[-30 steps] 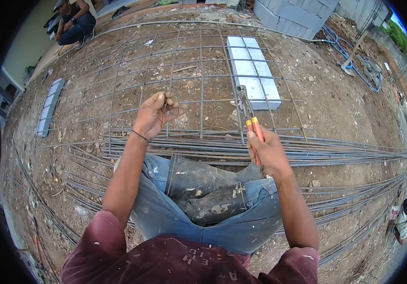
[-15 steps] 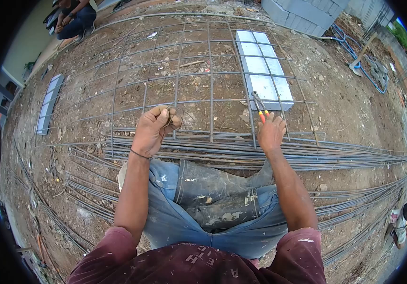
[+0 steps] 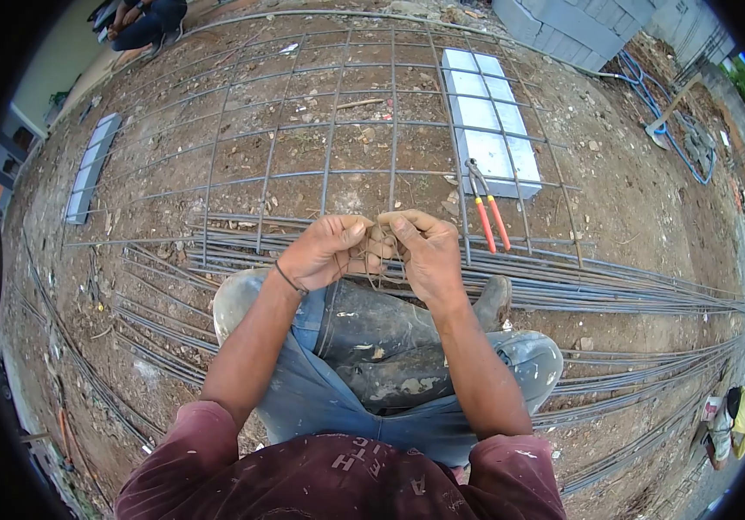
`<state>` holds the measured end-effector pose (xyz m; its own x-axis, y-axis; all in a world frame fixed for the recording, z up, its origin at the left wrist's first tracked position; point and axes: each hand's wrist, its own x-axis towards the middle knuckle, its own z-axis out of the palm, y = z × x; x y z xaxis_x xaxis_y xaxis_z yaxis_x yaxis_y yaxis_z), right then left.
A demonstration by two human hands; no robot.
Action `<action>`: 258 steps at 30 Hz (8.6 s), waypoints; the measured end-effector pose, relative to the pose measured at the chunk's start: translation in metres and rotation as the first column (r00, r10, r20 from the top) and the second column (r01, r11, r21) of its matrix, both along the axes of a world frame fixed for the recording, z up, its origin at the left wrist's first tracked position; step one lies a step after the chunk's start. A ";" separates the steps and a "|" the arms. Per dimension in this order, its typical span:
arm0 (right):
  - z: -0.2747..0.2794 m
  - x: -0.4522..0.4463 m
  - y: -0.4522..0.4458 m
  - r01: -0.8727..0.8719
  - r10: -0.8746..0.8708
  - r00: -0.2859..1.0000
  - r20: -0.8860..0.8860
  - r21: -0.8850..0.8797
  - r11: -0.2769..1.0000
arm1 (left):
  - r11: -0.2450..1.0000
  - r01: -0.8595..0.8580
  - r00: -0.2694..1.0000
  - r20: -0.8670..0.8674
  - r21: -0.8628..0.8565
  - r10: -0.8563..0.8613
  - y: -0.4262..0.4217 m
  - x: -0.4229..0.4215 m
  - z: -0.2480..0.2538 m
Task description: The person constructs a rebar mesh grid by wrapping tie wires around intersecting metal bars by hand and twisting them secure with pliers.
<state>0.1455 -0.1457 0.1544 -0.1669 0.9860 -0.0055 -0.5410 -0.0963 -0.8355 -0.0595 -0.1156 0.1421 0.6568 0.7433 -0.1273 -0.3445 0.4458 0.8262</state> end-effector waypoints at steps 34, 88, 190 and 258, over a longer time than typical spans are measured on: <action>0.097 -0.003 -0.045 0.019 -0.122 0.921 0.369 0.271 0.962 | 0.821 0.166 0.874 -0.467 0.546 0.135 -0.079 -0.047 0.095; -0.109 -0.061 -0.021 -0.034 -0.103 0.892 -0.439 -0.293 0.955 | 0.926 0.256 0.572 -0.815 0.279 0.088 0.115 -0.100 -0.028; -0.108 -0.135 0.009 -0.087 -0.577 0.471 0.668 0.685 0.723 | 0.473 -0.521 0.803 -0.596 -0.710 -0.010 0.069 -0.070 -0.110; -0.123 -0.137 0.113 0.144 0.063 0.293 0.954 -0.109 0.984 | 0.463 -0.588 0.765 -0.641 -0.663 0.054 0.059 -0.062 -0.073</action>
<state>0.0081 -0.0329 0.0310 0.0982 0.9584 -0.2681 0.6176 -0.2699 -0.7388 -0.1217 -0.0562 0.0690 0.0321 0.2668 -0.9632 -0.3102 0.9188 0.2442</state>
